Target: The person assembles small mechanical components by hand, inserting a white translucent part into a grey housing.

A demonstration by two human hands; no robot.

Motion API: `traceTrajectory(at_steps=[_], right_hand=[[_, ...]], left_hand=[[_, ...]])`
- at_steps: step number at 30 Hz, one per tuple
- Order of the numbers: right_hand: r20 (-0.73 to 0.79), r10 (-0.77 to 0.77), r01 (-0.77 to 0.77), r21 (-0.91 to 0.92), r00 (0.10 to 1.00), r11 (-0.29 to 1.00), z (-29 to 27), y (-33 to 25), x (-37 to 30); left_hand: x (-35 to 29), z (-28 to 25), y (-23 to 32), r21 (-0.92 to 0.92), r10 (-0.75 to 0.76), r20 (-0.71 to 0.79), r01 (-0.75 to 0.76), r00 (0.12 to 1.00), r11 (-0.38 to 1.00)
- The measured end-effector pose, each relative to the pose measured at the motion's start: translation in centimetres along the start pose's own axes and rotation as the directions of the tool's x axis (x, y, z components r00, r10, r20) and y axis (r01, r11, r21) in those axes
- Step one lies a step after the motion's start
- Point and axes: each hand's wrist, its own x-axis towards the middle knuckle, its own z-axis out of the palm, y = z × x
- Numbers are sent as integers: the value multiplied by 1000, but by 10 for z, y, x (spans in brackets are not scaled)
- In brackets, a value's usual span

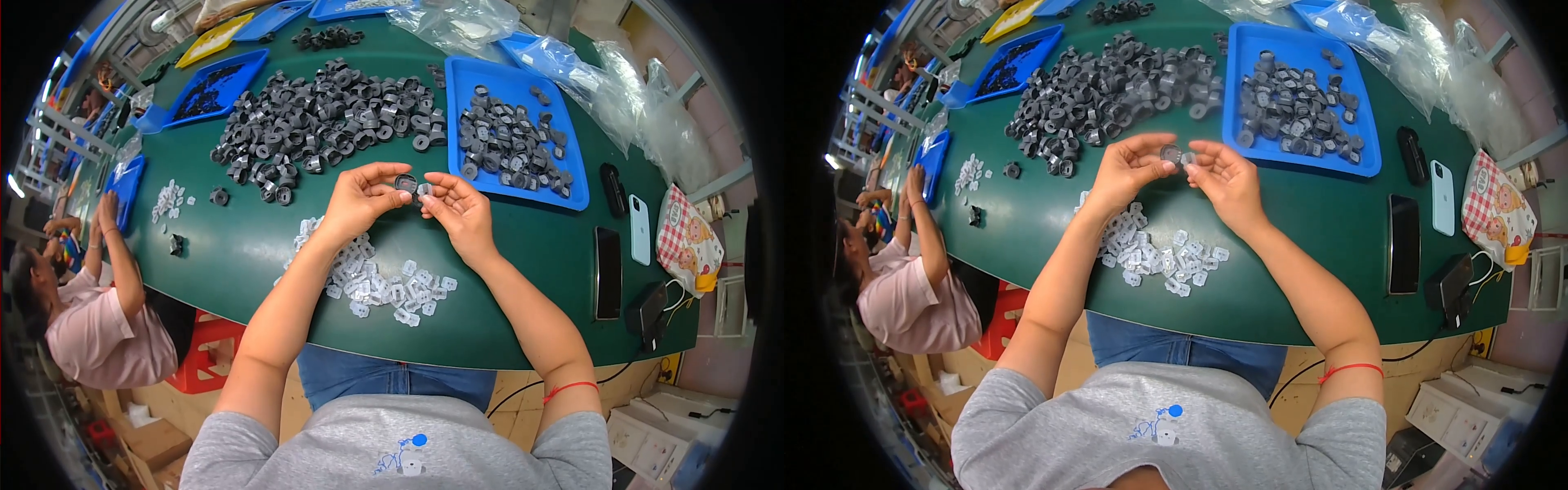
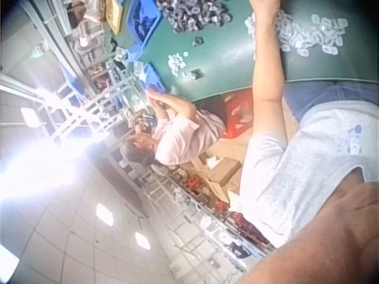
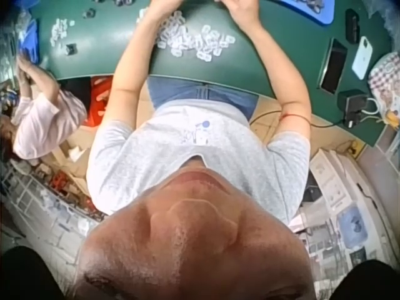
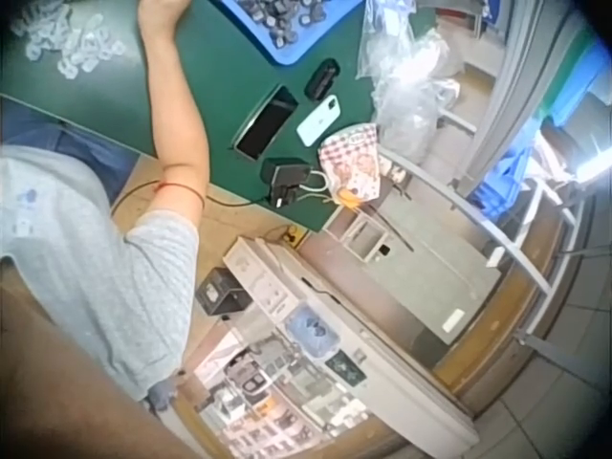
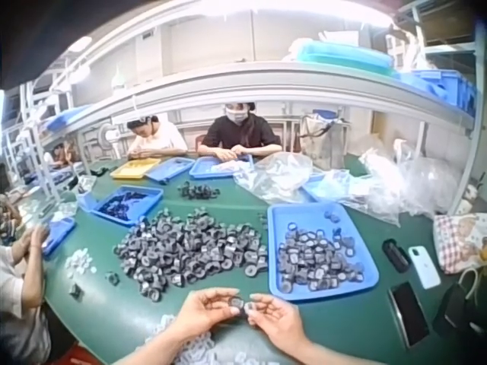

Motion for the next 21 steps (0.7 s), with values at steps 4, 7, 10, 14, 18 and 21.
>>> traceTrajectory(at_steps=[4, 7, 10, 14, 18, 21], right_hand=[[8, -4, 4, -8, 1000, 1000, 1, 1, 0], [3, -13, 13, -12, 1000, 1000, 1, 1, 0], [4, -16, 16, -6, 1000, 1000, 1, 2, 0], [1, 3, -3, -11, 1000, 1000, 0, 2, 0], [17, 16, -16, -9, 1000, 1000, 1, -1, 0], [1, -24, 24, 20, 1000, 1000, -1, 4, 0]], left_hand=[[-1, 0, -1, 6, 31, -13, -31, 999, 999], [0, -1, -4, 35, 49, -19, -48, 999, 998], [-2, 3, -2, -29, 25, -27, -26, 999, 999], [-2, 3, -3, -60, 6, 14, -5, 1000, 998], [-3, 4, -3, -60, 21, -5, -22, 1000, 998], [-2, 4, -4, -55, 39, -15, -39, 999, 998]])
